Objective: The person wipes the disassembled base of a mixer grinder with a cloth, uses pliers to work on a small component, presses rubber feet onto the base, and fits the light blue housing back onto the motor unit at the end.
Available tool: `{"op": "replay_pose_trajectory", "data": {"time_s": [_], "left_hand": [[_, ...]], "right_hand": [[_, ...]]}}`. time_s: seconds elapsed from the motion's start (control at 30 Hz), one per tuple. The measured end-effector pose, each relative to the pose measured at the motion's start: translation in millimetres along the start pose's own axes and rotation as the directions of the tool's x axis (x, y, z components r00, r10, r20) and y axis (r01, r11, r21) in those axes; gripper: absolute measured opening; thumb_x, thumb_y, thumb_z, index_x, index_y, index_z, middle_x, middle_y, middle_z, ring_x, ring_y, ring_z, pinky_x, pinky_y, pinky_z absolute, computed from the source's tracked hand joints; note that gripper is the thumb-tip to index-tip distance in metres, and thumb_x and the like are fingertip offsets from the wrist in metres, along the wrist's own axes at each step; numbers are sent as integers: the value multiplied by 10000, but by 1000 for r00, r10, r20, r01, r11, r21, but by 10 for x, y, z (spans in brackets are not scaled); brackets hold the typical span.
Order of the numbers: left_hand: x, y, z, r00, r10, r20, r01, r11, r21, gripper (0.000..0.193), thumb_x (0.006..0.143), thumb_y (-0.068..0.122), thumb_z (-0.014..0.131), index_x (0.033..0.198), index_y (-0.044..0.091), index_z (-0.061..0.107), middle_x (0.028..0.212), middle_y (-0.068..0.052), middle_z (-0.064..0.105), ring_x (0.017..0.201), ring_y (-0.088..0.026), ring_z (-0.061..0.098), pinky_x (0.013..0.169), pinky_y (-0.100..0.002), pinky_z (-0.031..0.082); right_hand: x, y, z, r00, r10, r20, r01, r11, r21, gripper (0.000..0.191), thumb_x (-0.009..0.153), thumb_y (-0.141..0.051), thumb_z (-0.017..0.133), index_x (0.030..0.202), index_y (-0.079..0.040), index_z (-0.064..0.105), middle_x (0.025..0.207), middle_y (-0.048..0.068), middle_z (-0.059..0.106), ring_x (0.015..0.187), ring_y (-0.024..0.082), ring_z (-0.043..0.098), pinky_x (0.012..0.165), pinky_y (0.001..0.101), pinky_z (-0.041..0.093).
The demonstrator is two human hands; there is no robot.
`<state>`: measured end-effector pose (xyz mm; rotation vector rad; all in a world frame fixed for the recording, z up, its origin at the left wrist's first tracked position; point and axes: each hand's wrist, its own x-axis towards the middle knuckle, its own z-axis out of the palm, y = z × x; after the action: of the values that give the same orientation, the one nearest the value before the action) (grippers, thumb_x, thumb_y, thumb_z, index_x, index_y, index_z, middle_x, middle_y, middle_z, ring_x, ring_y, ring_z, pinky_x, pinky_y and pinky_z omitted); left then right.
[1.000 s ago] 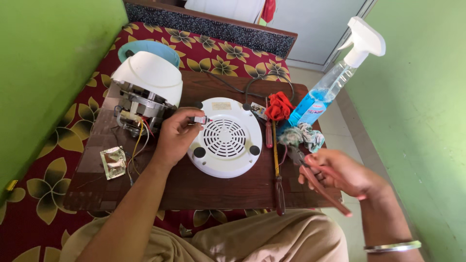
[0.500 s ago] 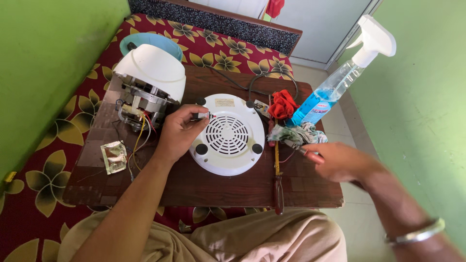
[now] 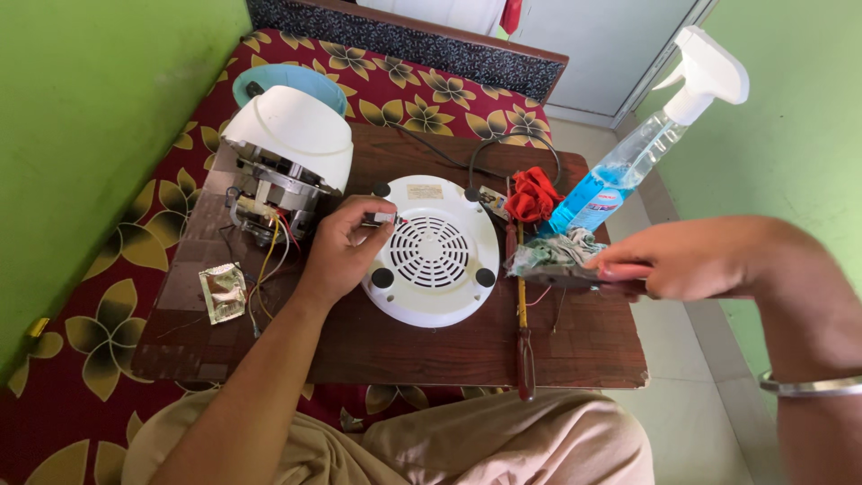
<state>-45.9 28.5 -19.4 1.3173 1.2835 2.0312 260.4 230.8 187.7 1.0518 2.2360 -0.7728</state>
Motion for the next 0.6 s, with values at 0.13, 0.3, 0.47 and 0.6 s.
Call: {"op": "replay_pose_trajectory", "data": {"time_s": [0.13,0.3,0.47,0.6], "left_hand": [[5,-25,-11,1000,11,6,-11,1000,8,186,991,-61,639,1174,-36,663,1227,-70,624,1098,-120,652,942,-259,579],[-10,-30,4,1000,24,12,-24,999,44,225,985,-78,618,1202,-32,655,1206,-65,617,1028,-125,667,892,-264,575],[-17,16,20,999,-36,-4,36,999,15,349,972,-67,611,1315,-6,585,1229,-61,655,1035,-110,661,900,-253,566],[-21,46,33,999,-54,-6,54,999,-9,381,991,-54,615,1365,-1,565,1220,-74,658,1036,-108,652,901,-249,560]], "right_hand": [[64,-150,20,916,-375,146,358,925,129,474,915,-79,665,1375,-173,605,1131,2,677,982,121,617,829,315,513],[451,-537,219,956,-268,123,248,956,157,411,908,-59,610,1311,-138,590,951,-10,594,737,104,569,637,303,552],[815,-860,183,941,-304,149,283,948,145,557,885,0,598,1412,-172,548,949,0,572,761,106,568,635,317,529],[891,-951,131,947,-285,151,269,956,119,647,874,-13,608,1483,-192,481,1004,-30,621,779,115,623,677,323,587]]}}
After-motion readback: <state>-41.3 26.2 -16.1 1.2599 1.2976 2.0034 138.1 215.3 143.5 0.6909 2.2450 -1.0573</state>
